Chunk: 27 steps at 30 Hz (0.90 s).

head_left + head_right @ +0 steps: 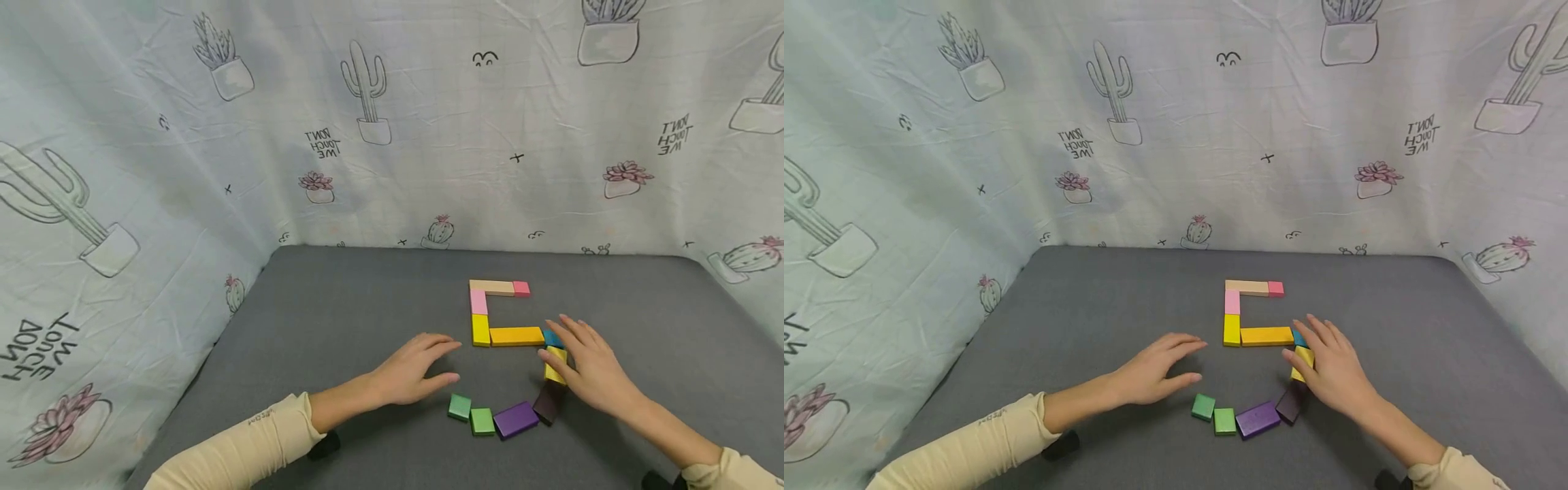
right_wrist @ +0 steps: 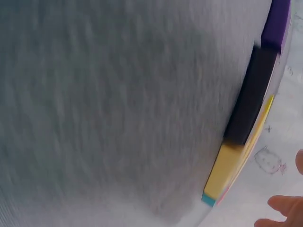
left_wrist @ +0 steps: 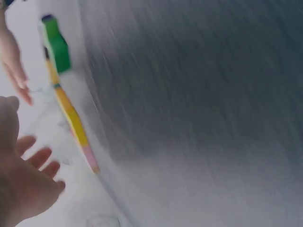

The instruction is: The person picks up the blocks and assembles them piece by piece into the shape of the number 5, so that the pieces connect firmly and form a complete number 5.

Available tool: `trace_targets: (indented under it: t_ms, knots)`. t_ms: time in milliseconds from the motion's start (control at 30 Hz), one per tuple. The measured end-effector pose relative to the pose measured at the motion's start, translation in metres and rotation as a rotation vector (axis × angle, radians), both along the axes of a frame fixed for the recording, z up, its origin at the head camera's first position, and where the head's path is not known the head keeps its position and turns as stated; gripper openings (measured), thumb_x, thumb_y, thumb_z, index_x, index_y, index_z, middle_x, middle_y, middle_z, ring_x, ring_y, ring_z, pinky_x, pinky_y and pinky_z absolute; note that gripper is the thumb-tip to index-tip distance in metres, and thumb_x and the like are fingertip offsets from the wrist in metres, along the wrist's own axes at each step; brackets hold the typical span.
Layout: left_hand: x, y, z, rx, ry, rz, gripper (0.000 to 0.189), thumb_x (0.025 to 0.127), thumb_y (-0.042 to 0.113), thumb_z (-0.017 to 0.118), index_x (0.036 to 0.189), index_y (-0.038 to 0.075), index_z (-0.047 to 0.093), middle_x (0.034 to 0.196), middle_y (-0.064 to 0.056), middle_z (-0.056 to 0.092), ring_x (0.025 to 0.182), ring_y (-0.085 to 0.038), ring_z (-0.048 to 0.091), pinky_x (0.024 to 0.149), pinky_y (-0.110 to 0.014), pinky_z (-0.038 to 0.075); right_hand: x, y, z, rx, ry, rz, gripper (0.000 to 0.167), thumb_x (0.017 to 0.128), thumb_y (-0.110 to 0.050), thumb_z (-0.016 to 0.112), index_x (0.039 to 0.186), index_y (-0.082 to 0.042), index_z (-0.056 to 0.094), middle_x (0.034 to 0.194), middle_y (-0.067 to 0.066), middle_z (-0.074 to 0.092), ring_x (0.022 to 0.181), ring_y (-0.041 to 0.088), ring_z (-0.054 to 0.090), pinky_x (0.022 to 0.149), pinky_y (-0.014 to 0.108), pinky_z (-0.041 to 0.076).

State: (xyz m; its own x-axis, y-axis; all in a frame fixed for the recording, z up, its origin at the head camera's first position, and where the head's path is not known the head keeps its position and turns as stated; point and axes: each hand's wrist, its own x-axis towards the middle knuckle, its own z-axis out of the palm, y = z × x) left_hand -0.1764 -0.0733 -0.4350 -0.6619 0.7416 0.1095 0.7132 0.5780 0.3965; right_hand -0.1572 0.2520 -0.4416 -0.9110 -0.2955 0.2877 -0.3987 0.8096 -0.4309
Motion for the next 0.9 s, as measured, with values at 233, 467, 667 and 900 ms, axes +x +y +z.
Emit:
trace_targets:
  t_ms: [233, 467, 667, 900]
  knots:
    - [-0.032, -0.031, 0.006, -0.096, 0.142, 0.165, 0.065, 0.098, 0.045, 0.048, 0.149, 0.008, 0.031, 0.152, -0.015, 0.028, 0.14, -0.034, 0.018, 0.11, -0.053, 0.011, -0.025, 0.019, 0.011, 0.155, 0.088, -0.096, 0.059, 0.097, -0.037, 0.055, 0.135, 0.007, 0.045, 0.141, 0.036, 0.03, 0.127, 0.058, 0.022, 0.099, 0.069, 0.015]
    - [-0.083, -0.057, 0.027, -0.198, 0.216, 0.361, 0.07, 0.099, 0.052, 0.04, 0.152, 0.01, 0.022, 0.156, -0.012, 0.015, 0.142, -0.032, 0.006, 0.111, -0.051, 0.005, -0.069, 0.026, 0.044, 0.215, 0.054, -0.202, 0.064, 0.1, -0.042, 0.045, 0.14, 0.007, 0.036, 0.146, 0.035, 0.021, 0.132, 0.055, 0.012, 0.104, 0.065, 0.004]
    - [-0.124, -0.061, 0.058, -0.25, 0.221, 0.499, 0.073, 0.099, 0.056, 0.036, 0.153, 0.011, 0.016, 0.157, -0.011, 0.013, 0.143, -0.031, 0.004, 0.112, -0.048, 0.001, -0.108, 0.02, 0.079, 0.23, 0.026, -0.258, 0.064, 0.102, -0.043, 0.039, 0.142, 0.007, 0.031, 0.145, 0.035, 0.017, 0.132, 0.055, 0.008, 0.103, 0.065, 0.004]
    - [-0.151, -0.051, 0.094, -0.263, 0.205, 0.584, 0.075, 0.098, 0.057, 0.036, 0.153, 0.011, 0.017, 0.157, -0.01, 0.015, 0.143, -0.03, 0.005, 0.112, -0.048, 0.0, -0.144, -0.003, 0.124, 0.215, -0.056, -0.296, 0.071, 0.102, -0.049, 0.03, 0.148, 0.003, 0.02, 0.15, 0.032, 0.007, 0.135, 0.053, -0.002, 0.105, 0.062, -0.003]
